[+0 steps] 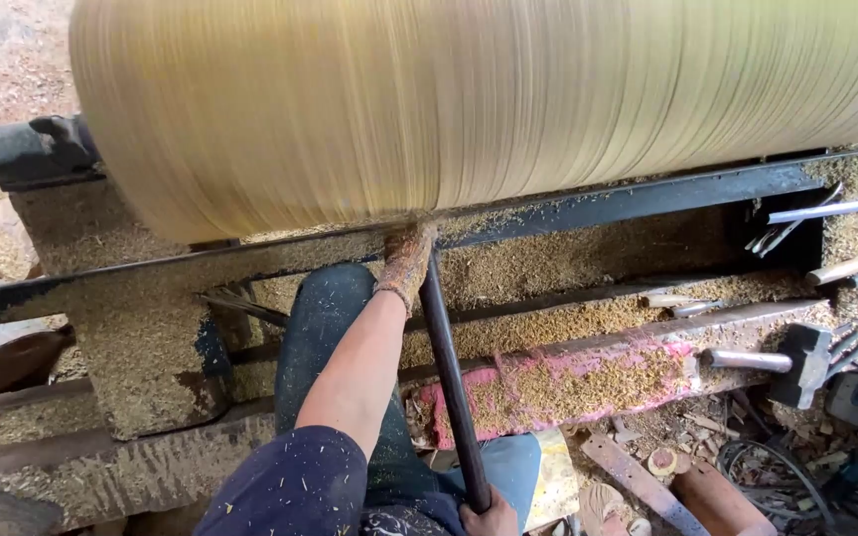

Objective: Using a woodturning chisel on a lathe to shape and smooth a large wooden cylinder.

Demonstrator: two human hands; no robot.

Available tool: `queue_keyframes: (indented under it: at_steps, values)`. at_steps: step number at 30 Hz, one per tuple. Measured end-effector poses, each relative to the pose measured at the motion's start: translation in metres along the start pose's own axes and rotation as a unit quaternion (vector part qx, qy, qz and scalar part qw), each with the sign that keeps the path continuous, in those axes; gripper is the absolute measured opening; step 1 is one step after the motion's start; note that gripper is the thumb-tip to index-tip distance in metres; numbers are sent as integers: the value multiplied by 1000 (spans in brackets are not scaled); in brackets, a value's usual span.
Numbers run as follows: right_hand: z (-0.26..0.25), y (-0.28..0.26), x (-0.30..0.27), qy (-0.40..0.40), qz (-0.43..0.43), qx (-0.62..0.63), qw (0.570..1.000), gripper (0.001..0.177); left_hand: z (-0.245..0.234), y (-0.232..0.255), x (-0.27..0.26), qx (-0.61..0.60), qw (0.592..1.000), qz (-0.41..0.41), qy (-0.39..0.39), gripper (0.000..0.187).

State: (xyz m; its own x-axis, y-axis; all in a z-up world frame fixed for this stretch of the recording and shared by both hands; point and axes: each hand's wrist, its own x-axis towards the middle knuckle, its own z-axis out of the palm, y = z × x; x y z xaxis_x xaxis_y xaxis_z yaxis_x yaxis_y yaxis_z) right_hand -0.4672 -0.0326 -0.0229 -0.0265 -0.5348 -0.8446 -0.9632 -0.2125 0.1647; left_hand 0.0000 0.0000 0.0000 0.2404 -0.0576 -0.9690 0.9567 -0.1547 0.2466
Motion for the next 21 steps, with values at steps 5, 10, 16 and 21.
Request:
queue_keyframes:
  at_steps: [5,10,16,21]
  values:
    - [13,9,5,17,-6,-2,1000,37,10,6,26,-15,991,71,109,19]
    - [13,7,5,4,-4,-13,1000,34,3,-1,15,-8,998,54,13,36]
    - [2,0,-3,19,-3,-12,1000,42,5,0,22,-14,999,25,15,24]
    - [9,0,7,11,45,52,998,41,3,7,14,2,991,84,103,22]
